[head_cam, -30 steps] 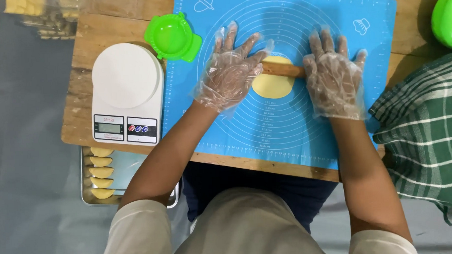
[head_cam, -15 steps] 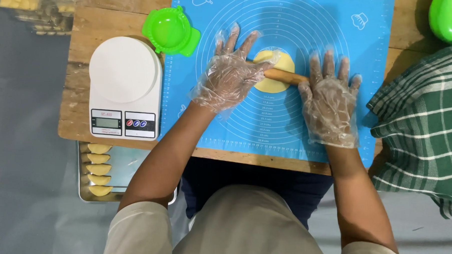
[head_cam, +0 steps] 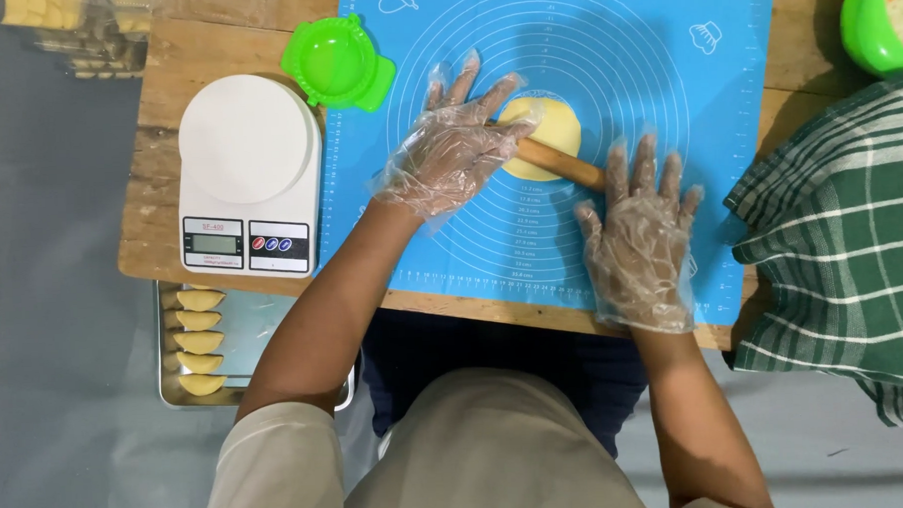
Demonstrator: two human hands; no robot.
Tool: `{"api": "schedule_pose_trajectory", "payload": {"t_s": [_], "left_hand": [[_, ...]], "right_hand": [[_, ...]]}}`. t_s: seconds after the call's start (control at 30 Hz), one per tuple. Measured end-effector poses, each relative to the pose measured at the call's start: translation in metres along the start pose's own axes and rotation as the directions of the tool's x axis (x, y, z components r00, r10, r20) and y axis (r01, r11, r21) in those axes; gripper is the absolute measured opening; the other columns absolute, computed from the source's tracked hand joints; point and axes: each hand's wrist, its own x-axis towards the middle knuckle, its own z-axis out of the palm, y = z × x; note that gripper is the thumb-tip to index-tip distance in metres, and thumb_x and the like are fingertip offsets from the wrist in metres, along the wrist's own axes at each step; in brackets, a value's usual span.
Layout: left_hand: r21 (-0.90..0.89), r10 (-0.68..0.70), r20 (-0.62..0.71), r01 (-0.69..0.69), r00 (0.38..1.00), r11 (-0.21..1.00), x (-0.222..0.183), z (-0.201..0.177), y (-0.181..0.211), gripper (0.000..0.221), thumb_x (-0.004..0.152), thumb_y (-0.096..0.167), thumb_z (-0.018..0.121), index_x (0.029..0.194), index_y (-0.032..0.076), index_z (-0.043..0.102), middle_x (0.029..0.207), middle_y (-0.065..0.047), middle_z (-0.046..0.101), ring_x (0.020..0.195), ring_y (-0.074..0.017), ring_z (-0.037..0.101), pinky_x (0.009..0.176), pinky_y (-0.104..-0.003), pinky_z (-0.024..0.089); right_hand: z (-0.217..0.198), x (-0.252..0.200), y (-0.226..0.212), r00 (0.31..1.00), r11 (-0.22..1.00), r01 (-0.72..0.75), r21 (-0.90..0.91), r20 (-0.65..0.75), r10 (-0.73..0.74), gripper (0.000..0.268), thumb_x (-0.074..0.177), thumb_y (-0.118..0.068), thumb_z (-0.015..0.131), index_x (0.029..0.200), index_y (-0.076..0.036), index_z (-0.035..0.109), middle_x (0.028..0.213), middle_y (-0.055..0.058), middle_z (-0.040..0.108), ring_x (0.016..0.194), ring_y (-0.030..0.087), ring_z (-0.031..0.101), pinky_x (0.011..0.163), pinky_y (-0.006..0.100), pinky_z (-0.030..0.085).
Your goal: Rolling out small portions of dough into flat circular shapes using a rolling pin on a marked silicone mat.
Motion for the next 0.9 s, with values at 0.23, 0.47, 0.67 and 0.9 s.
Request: {"api": "schedule_pose_trajectory", "payload": {"t_s": [0.23, 0.47, 0.67, 0.9], "left_hand": [[0.036, 0.049, -0.071, -0.046, 0.996, 0.998, -0.010, 0.000, 0.002, 0.035, 0.111, 0.027, 0.049, 0.144, 0.023, 0.061, 0.158, -0.013, 0.045, 0.146, -0.0553, 0.031, 0.116, -0.076, 0.022], [0.139, -0.271, 0.062, 0.260, 0.961, 0.955, -0.016, -0.017, 0.031, 0.038, 0.093, 0.022, 0.077, 0.131, 0.022, 0.071, 0.153, -0.003, 0.055, 0.147, -0.0343, 0.041, 0.116, -0.067, 0.032], [0.249, -0.263, 0.022, 0.250, 0.964, 0.936, -0.014, -0.005, 0.028, 0.044, 0.080, 0.015, 0.086, 0.122, 0.012, 0.072, 0.147, -0.007, 0.060, 0.144, -0.0308, 0.046, 0.116, -0.060, 0.038], [0.177, -0.359, 0.022, 0.350, 0.933, 0.920, -0.016, -0.044, 0.056, 0.041, 0.100, 0.033, 0.066, 0.131, 0.007, 0.067, 0.155, -0.012, 0.052, 0.148, -0.0324, 0.041, 0.117, -0.062, 0.035]], "right_hand": [[0.011, -0.024, -0.006, 0.997, 0.998, 0.012, -0.069, -0.071, -0.017, 0.073, 0.108, -0.049, 0.043, 0.167, -0.010, 0.025, 0.171, 0.019, 0.021, 0.154, 0.048, 0.025, 0.118, 0.070, 0.025], [-0.020, -0.040, -0.028, 0.996, 0.998, -0.060, 0.036, 0.063, 0.058, 0.070, 0.098, -0.040, 0.060, 0.158, -0.008, 0.046, 0.160, 0.019, 0.045, 0.145, 0.047, 0.039, 0.117, 0.067, 0.027], [-0.003, -0.025, -0.008, 0.997, 0.999, -0.030, 0.043, -0.069, 0.033, 0.052, 0.103, -0.034, 0.057, 0.152, -0.018, 0.056, 0.152, 0.012, 0.054, 0.135, 0.041, 0.052, 0.108, 0.060, 0.041], [-0.027, 0.022, -0.010, 0.990, 0.997, -0.074, 0.017, 0.122, 0.072, 0.053, 0.110, -0.035, 0.042, 0.162, -0.028, 0.041, 0.166, 0.015, 0.037, 0.146, 0.048, 0.036, 0.109, 0.070, 0.037]]}}
